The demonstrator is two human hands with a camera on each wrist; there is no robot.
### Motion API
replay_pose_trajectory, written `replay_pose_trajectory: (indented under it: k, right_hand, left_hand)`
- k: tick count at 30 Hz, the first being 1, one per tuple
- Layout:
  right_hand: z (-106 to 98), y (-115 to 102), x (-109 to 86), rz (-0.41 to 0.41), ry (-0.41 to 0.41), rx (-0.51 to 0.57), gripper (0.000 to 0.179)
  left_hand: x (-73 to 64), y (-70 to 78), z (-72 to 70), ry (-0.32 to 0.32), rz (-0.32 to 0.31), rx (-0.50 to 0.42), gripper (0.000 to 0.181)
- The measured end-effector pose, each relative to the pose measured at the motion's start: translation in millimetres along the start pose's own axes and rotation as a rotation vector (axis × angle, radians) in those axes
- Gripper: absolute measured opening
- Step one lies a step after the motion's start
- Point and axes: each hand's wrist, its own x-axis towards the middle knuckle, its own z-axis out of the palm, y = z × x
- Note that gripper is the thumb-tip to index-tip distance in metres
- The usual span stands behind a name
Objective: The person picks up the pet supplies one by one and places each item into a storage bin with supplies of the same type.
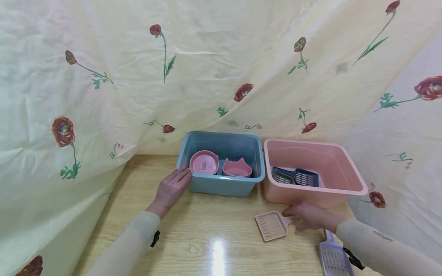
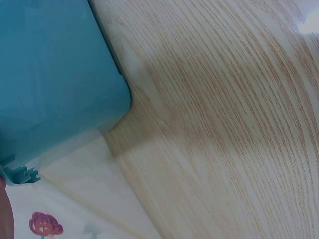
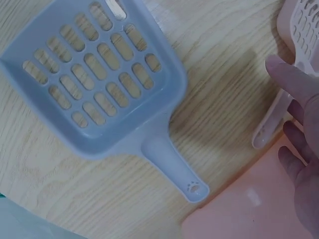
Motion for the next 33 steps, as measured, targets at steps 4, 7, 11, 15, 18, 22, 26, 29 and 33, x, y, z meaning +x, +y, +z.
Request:
replay_pose_trajectory:
  k: [4, 7, 11, 15, 18, 22, 26, 29, 33]
  right_hand:
    - [2, 0, 0.1, 0.057, -0.038, 0.023, 0.062]
    - [4, 0, 0.5, 0.050, -0.025, 0.035, 0.059]
    - [8, 0, 1.7, 0.008, 0.030, 0.040, 0.052]
    - [10, -3, 2.9, -0.017, 0.067, 0.045, 0.047]
    - [10, -6, 4.4, -0.012, 0.076, 0.063, 0.045]
    - [8, -10, 7.0, 0.015, 0.068, 0.090, 0.042]
    - [8, -12, 9.1, 0.019, 0.069, 0.093, 0.036]
    - [10, -12, 10.5, 0.011, 0.076, 0.091, 0.032]
    - [13, -12, 12.4, 0.014, 0.062, 0.095, 0.028]
  left_hand:
    - [2.0, 0.8, -0.7, 0.009, 0.004, 0.005, 0.032]
    - [2.9, 1.0, -1.6, 0.007, 0.003, 0.012, 0.031]
    - [3.1, 1.1, -2.2, 0.005, 0.004, 0.019, 0.031]
    - [2.6, 1.2, -2.5, 0.003, 0.002, 0.021, 0.030]
    - [1.7, 0.5, -1.5, 0.008, 0.002, 0.016, 0.029]
    - [1.0, -0.4, -0.2, 0.009, -0.001, 0.004, 0.030]
    - [1.5, -0.4, -1.2, -0.002, -0.005, -0.002, 0.033]
    - [1.5, -0.7, -1.2, -0.010, -0.007, -0.003, 0.035]
    - [1.3, -0.5, -0.8, -0.018, -0.009, -0.003, 0.036]
